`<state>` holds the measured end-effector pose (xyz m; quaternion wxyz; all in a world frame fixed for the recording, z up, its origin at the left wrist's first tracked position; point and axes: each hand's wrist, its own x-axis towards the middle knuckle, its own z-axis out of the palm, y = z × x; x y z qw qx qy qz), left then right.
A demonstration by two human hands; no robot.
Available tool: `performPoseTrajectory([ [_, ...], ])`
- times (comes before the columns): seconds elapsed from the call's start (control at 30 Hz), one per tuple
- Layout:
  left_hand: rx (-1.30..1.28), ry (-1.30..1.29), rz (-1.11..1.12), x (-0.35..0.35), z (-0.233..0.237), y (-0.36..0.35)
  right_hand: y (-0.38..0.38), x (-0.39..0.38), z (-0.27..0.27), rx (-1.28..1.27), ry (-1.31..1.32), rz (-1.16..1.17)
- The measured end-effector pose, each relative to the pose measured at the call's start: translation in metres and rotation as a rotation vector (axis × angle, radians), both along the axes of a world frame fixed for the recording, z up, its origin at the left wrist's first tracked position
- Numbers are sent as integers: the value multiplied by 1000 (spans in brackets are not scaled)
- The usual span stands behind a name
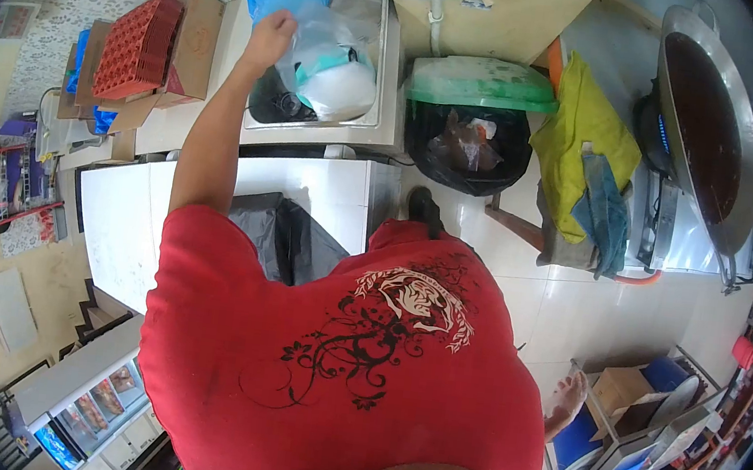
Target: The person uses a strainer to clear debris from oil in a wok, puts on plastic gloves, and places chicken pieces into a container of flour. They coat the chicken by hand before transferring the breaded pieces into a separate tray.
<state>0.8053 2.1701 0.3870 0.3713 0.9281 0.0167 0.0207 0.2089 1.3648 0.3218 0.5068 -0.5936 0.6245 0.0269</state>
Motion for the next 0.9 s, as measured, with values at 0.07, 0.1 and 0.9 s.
performPoseTrajectory([
  [0.07,19,-87,45,-2,3,1,-10,6,2,-18,-34,73],
  [0.1,101,-154,39,-2,3,1,-18,8,1,-66,-35,172],
  [0.9,459,-1,57,-26,-27,24,99,266,147,-362,-194,966],
])
